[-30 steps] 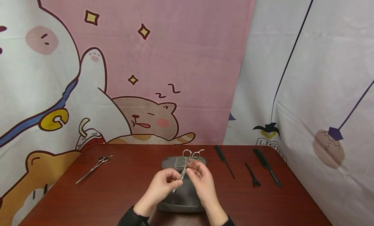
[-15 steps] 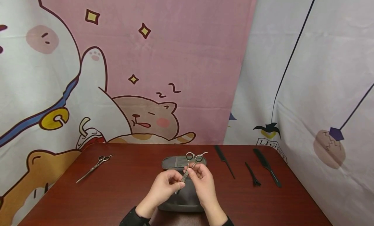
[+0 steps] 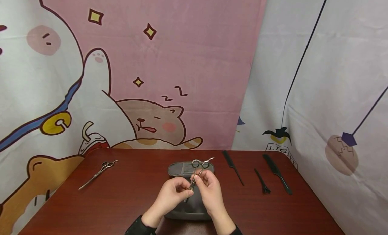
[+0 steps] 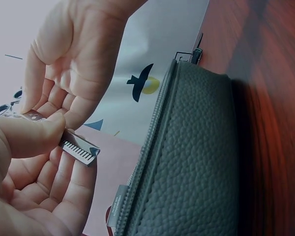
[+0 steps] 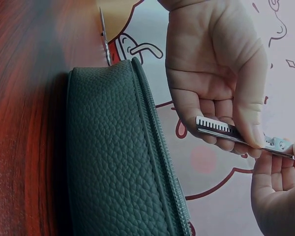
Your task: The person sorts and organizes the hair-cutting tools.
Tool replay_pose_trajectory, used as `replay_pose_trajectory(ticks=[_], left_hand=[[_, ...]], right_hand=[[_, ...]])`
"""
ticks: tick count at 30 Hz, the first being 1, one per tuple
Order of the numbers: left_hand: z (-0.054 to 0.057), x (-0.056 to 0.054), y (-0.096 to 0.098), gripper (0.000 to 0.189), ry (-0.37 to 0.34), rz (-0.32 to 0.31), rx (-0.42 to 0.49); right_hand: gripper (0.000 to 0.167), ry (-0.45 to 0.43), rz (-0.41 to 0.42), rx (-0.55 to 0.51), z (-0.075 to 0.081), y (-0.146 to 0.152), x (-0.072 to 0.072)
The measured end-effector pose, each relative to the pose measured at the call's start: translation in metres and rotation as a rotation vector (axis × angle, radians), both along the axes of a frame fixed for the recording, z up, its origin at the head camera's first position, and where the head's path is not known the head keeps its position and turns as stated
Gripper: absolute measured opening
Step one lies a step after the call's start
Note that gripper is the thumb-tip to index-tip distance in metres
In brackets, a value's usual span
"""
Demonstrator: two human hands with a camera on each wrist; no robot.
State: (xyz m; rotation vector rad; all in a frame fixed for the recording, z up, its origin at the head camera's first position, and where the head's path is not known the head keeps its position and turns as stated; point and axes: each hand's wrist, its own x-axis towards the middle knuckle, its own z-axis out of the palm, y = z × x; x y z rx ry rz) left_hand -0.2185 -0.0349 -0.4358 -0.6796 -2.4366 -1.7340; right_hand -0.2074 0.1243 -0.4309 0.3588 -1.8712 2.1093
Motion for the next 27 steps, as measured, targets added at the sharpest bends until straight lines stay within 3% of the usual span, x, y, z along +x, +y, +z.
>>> replay_pose_trajectory(ticks=[8, 17, 22, 27], left_hand=[[0.004, 0.0, -0.003, 0.012, 0.016, -0.031, -0.031], [0.017, -0.003, -0.021, 0.048, 0.01, -0.033, -0.075], [0.027, -0.003, -0.031, 0.058, 0.038, -0.02, -0.082], [0.035, -0.002, -0.039, 0.063, 0.104, 0.033, -0.114]], right_hand=[[0.017, 0.046, -0.002, 0.045, 0.003, 0.003, 0.001], [0.013, 0.141, -0.003, 0.124, 0.007, 0.01, 0.001], [0.007, 0.218, -0.004, 0.236, 0.006, 0.012, 0.001], [0.009, 0.317, -0.031, 0.377, 0.004, 0.014, -0.001]])
